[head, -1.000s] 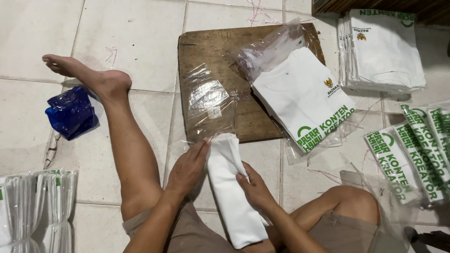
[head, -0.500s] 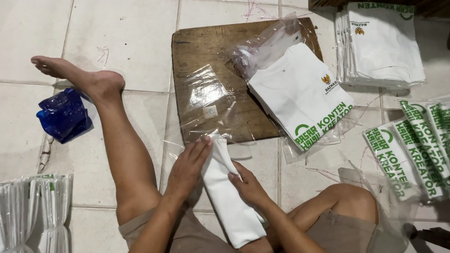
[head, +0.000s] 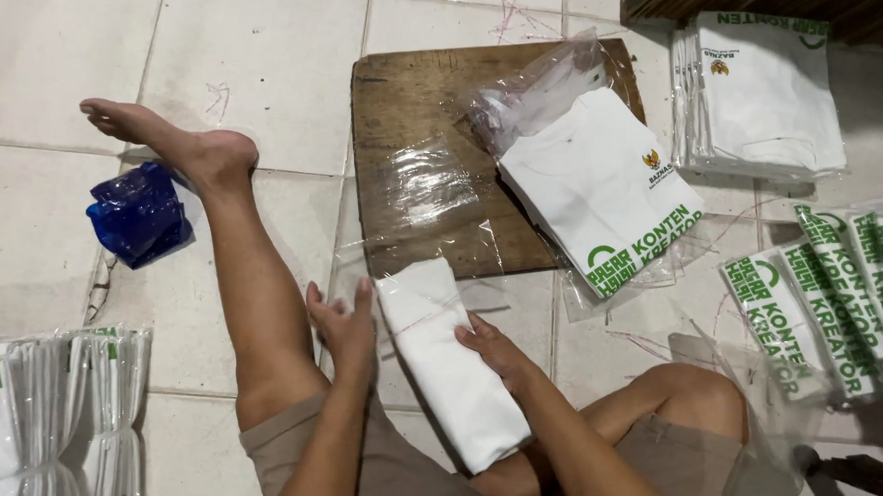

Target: Folding t-shirts and placing them into individual plastic bags for packaging.

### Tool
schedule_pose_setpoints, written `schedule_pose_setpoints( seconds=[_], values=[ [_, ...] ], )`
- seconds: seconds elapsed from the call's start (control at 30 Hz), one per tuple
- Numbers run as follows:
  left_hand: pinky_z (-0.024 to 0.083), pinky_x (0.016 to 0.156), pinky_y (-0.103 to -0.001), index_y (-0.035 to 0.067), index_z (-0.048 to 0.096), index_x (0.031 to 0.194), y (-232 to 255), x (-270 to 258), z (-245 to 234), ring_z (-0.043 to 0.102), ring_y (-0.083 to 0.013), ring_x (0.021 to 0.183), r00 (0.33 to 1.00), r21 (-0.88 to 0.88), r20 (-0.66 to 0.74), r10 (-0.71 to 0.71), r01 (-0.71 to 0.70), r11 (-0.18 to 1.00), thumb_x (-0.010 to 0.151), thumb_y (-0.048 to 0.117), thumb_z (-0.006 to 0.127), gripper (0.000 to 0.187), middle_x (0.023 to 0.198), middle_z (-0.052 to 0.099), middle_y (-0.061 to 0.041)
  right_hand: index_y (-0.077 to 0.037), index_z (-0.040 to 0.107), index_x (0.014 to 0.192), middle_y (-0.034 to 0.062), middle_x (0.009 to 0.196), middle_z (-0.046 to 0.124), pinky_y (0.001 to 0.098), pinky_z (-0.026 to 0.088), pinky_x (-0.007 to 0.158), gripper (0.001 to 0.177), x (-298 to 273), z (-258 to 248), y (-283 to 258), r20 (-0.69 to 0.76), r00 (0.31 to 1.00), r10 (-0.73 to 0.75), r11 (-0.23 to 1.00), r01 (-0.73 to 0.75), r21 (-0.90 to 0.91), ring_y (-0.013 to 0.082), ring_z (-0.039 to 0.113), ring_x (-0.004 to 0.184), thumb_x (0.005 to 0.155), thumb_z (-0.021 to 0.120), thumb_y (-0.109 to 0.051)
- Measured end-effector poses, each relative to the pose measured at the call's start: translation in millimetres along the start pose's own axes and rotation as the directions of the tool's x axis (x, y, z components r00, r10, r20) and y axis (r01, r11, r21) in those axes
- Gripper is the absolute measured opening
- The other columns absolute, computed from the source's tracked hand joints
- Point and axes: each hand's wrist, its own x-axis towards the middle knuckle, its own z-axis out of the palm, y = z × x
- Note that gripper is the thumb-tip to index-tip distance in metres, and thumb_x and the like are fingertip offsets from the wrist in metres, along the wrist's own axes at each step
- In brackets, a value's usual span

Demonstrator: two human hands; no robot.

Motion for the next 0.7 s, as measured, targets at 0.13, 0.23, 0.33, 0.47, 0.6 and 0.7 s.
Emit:
schedule_pose_setpoints(
  seconds=[0.13, 0.23, 0.33, 0.47, 0.6, 0.7],
  values=[
    [0.057, 0.076, -0.037, 0.005, 0.054, 0.142, -28, 22, 21, 0.067, -0.028, 0.101, 0.83, -0.228, 0.268, -0.489, 0.547, 0.805, 0.084, 0.028, 0.087, 0.07, 0.118, 0.061, -0.013, -0.013, 0.057, 0.146, 0.0189, 0.126, 0.072, 0.0489, 0.058, 0.094, 0.055, 44, -44, 21, 0.001, 1.0, 0.014, 1.0, -0.014, -0.006, 0.0316, 0.073, 0.105, 0.095, 0.076, -0.02],
    [0.055, 0.063, -0.036, 0.009, 0.065, 0.13, -15, -1, 9, 0.067, -0.0252, 0.083, 0.776, -0.162, 0.275, -0.567, 0.619, 0.769, 0.084, 0.032, 0.088, 0.056, 0.103, 0.066, -0.011, -0.014, 0.06, 0.144, 0.021, 0.125, 0.072, 0.0488, 0.058, 0.095, 0.052, -8, 28, -31, -0.015, 1.0, 0.021, 0.999, -0.02, 0.031, 0.0319, 0.073, 0.104, 0.094, 0.076, -0.019],
    [0.058, 0.065, -0.036, 0.003, 0.065, 0.123, -56, -17, 18, 0.069, -0.0247, 0.086, 0.722, -0.146, 0.409, -0.559, 0.656, 0.74, 0.088, 0.03, 0.085, 0.049, 0.103, 0.071, -0.013, -0.01, 0.065, 0.136, 0.0167, 0.12, 0.075, 0.0435, 0.06, 0.091, 0.049, 2, 21, -26, -0.055, 0.998, 0.044, 0.998, -0.046, -0.036, 0.0265, 0.073, 0.096, 0.092, 0.081, -0.021],
    [0.061, 0.08, -0.04, -0.001, 0.061, 0.128, -12, -30, 0, 0.07, -0.0278, 0.096, 0.711, -0.222, 0.468, -0.525, 0.67, 0.708, 0.086, 0.019, 0.086, 0.053, 0.111, 0.073, -0.016, -0.01, 0.063, 0.137, 0.0169, 0.119, 0.074, 0.0465, 0.061, 0.089, 0.047, -13, 32, -31, -0.046, 0.999, -0.004, 0.999, 0.003, -0.032, 0.0289, 0.074, 0.097, 0.093, 0.076, -0.016],
    [0.061, 0.076, -0.038, 0.001, 0.056, 0.125, -33, -35, 6, 0.069, -0.0265, 0.094, 0.7, -0.134, 0.507, -0.503, 0.64, 0.757, 0.078, 0.014, 0.091, 0.059, 0.107, 0.072, -0.015, -0.003, 0.056, 0.143, 0.018, 0.13, 0.068, 0.0474, 0.056, 0.099, 0.059, -24, 34, -40, -0.01, 0.998, -0.065, 0.957, 0.059, -0.286, 0.0286, 0.066, 0.113, 0.088, 0.078, -0.006],
    [0.061, 0.08, -0.041, 0.001, 0.053, 0.127, -44, -42, 4, 0.07, -0.0262, 0.096, 0.651, -0.074, 0.578, -0.492, 0.642, 0.763, 0.073, 0.01, 0.094, 0.067, 0.108, 0.075, -0.018, -0.004, 0.055, 0.144, 0.0183, 0.131, 0.067, 0.0487, 0.055, 0.1, 0.063, -35, 33, -57, -0.016, 0.997, -0.078, 0.934, 0.067, -0.35, 0.0298, 0.065, 0.114, 0.086, 0.08, -0.006]
  ],
)
